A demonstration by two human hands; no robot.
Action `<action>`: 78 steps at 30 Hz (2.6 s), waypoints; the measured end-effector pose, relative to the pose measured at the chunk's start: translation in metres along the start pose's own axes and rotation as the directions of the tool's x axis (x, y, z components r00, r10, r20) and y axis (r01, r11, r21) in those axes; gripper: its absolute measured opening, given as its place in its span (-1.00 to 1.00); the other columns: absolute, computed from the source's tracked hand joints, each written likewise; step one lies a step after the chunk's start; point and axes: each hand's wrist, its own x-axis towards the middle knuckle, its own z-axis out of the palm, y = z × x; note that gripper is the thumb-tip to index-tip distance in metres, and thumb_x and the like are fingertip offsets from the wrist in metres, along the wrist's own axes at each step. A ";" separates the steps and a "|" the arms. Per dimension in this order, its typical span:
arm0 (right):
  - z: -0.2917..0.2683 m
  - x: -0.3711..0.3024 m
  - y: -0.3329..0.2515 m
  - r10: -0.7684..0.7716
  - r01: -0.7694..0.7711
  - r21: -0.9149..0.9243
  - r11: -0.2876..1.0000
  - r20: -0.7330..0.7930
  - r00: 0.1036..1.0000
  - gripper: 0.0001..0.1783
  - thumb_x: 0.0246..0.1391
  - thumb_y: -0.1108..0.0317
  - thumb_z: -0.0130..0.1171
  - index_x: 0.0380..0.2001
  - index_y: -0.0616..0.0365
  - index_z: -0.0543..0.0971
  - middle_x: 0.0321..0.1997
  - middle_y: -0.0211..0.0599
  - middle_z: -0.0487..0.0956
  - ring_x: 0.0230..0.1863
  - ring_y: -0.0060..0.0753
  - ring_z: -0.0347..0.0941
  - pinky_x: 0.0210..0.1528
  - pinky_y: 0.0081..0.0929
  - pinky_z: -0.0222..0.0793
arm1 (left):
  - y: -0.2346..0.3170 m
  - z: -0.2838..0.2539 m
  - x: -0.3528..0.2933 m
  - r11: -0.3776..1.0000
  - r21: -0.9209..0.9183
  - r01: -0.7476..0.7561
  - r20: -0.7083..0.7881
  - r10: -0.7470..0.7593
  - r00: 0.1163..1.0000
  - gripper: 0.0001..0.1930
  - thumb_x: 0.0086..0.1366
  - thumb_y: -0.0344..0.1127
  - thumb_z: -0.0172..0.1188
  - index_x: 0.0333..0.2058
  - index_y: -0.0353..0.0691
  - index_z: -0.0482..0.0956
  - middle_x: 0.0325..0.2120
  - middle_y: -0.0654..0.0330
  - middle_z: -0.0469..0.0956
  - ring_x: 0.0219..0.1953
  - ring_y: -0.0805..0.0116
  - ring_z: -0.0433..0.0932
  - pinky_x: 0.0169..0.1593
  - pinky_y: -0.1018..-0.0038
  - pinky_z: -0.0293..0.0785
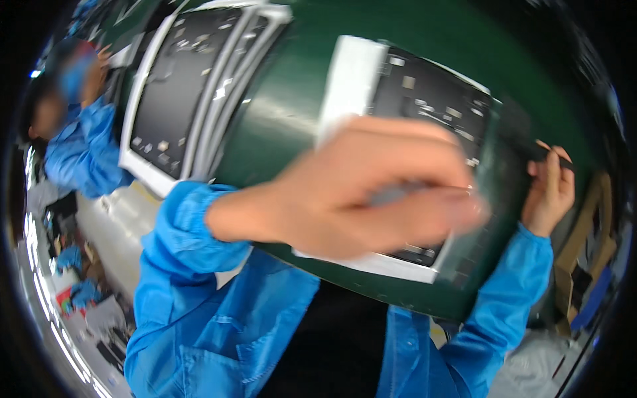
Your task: The worker is seen assembling internal components onto tablet screens using a precision tool on a factory assembly line.
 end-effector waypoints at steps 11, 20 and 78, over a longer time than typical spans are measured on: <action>0.156 -0.049 -0.058 0.229 -0.271 0.104 0.957 0.306 0.924 -0.73 0.12 0.54 0.27 -0.14 0.25 0.45 -0.41 -0.24 0.66 -0.56 -0.72 0.37 -0.52 -0.73 0.25 | -0.025 -0.058 -0.016 0.513 0.847 -0.139 0.229 -0.117 0.966 -0.72 -0.01 -0.49 0.37 -0.26 -0.30 0.60 -0.13 0.11 0.58 -0.01 0.08 0.54 -0.03 0.30 0.49; 0.174 -0.043 -0.056 0.265 -0.266 -0.032 0.963 0.266 0.927 -0.62 0.10 0.52 0.30 -0.13 0.14 0.32 -0.46 -0.18 0.68 -0.65 -0.73 0.36 -0.64 -0.75 0.16 | -0.027 -0.057 -0.015 0.493 0.864 -0.101 0.202 -0.156 0.967 -0.73 0.02 -0.43 0.35 -0.25 -0.29 0.58 -0.13 0.18 0.55 0.03 0.16 0.51 0.00 0.30 0.47; 0.179 -0.042 -0.044 0.292 -0.293 -0.022 0.956 0.202 0.935 -0.62 0.09 0.49 0.30 -0.12 0.19 0.32 -0.63 -0.35 0.57 -0.75 -0.70 0.32 -0.75 -0.67 0.09 | -0.034 -0.059 -0.006 0.483 0.868 -0.115 0.192 -0.114 0.975 -0.67 -0.01 -0.65 0.18 -0.27 -0.15 0.68 -0.15 0.07 0.51 -0.03 -0.01 0.50 -0.03 0.19 0.47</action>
